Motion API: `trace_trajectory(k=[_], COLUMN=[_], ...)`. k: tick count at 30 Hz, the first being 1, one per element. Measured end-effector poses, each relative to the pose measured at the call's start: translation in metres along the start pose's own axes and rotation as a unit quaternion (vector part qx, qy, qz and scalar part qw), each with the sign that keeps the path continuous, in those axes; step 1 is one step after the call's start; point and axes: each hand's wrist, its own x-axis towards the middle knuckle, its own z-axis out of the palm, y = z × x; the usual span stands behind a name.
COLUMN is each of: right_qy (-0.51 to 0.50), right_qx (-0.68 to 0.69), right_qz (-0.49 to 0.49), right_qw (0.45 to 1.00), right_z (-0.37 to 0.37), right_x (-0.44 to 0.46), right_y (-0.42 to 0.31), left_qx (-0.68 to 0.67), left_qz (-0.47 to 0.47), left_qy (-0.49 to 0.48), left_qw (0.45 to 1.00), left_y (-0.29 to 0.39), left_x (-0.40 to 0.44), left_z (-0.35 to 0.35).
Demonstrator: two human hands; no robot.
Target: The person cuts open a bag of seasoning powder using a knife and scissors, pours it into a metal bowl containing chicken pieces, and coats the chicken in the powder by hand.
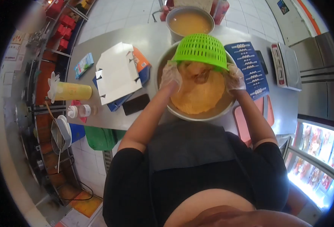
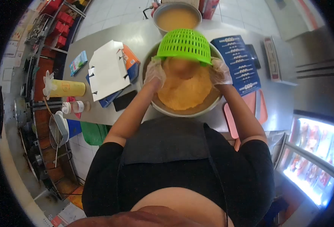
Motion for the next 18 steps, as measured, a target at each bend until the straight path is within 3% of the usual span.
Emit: trace_trajectory(k=[3, 5, 8, 10, 11, 12, 14, 16, 17, 18], right_qy=[0.000, -0.014, 0.010, 0.039, 0.011, -0.003, -0.033, -0.057, -0.050, -0.046], right_qx=[-0.006, 0.050, 0.081, 0.083, 0.064, -0.070, -0.332, -0.321, -0.329, -0.267], right_qz=[0.020, 0.010, 0.026, 0.044, 0.144, 0.105, 0.023, 0.026, -0.038, -0.011], right_qw=[1.000, 0.999, 0.996, 0.995, 0.987, 0.992, 0.942, 0.945, 0.942, 0.963], right_z=[-0.003, -0.012, -0.011, -0.010, -0.026, -0.024, -0.017, -0.033, -0.030, -0.022], right_x=[-0.002, 0.006, 0.013, 0.020, 0.029, 0.036, 0.061, 0.092, 0.106, 0.126], right_y=[-0.013, -0.018, -0.017, -0.018, -0.046, -0.041, -0.020, -0.040, -0.032, -0.024], left_qx=[0.061, -0.103, -0.031, -0.077, -0.100, -0.095, -0.083, -0.091, -0.095, -0.083], left_qz=[0.009, 0.013, -0.007, 0.000, 0.001, -0.036, -0.111, -0.107, -0.102, -0.097], left_qy=[0.014, 0.027, 0.011, -0.016, -0.029, -0.027, -0.025, -0.015, -0.011, -0.019], left_qw=[0.998, 0.994, 0.999, 0.997, 0.995, 0.995, 0.990, 0.990, 0.990, 0.992], left_y=[0.003, 0.020, -0.010, -0.019, -0.021, -0.008, 0.015, 0.013, 0.014, 0.012], left_x=[-0.005, -0.015, 0.002, 0.009, 0.008, 0.005, -0.001, 0.002, 0.005, 0.005], left_z=[0.001, 0.002, -0.001, -0.004, -0.006, -0.007, -0.007, 0.001, 0.006, 0.009])
